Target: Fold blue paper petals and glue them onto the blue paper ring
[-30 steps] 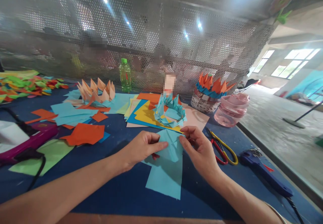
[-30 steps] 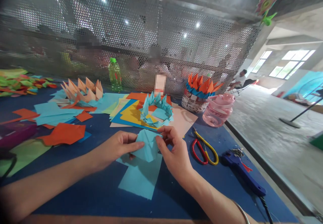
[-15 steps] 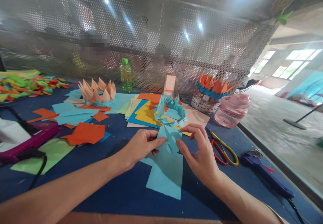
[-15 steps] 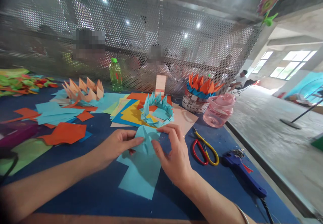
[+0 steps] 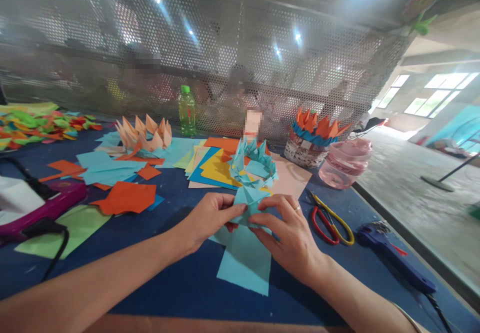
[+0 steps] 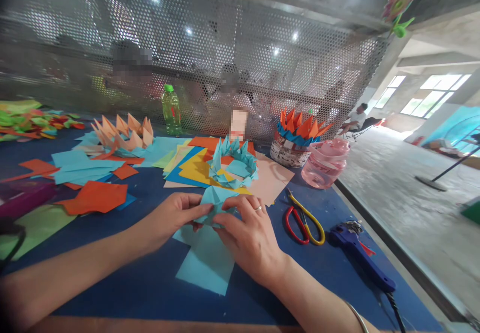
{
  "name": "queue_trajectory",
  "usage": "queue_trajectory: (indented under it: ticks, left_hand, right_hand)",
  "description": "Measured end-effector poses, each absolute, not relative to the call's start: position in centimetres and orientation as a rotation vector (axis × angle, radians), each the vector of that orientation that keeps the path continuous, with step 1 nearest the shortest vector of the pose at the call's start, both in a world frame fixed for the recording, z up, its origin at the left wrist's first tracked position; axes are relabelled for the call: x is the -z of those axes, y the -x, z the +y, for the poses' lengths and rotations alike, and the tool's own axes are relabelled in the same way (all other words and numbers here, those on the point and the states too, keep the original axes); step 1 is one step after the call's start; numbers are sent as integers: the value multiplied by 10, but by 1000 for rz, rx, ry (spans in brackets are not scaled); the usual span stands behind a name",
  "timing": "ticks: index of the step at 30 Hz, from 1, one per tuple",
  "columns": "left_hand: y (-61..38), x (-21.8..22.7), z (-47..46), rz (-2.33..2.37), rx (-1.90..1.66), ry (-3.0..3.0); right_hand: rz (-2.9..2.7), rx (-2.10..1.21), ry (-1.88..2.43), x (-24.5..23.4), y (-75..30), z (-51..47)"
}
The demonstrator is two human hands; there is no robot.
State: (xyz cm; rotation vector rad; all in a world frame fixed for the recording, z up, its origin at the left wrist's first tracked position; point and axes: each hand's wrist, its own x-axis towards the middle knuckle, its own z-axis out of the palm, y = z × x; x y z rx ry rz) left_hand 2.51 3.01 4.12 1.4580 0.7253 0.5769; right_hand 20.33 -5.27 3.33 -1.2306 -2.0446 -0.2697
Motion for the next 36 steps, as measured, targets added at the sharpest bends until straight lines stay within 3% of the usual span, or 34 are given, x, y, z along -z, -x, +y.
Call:
queue_trajectory:
  ticks: [13, 18, 21, 28, 36]
  left_hand:
    - [-25, -38, 36, 804, -487, -1508]
    - [-19, -43, 35, 923, -776, -2059]
    - [-15, -48, 35, 730, -926, -2443]
    - [-12, -40, 37, 352, -458, -2694]
    - [-10, -43, 41, 257, -454, -2744]
  right_hand:
    - [-2075, 245, 1196, -35, -206, -50]
    - [-2197, -7, 1219, -28, -210, -48]
    - [-2216, -82, 1263, -24, -213, -47]
    - [-2232, -226, 1355, -30, -218, -49]
    - [-2213, -304, 1399, -35, -224, -45]
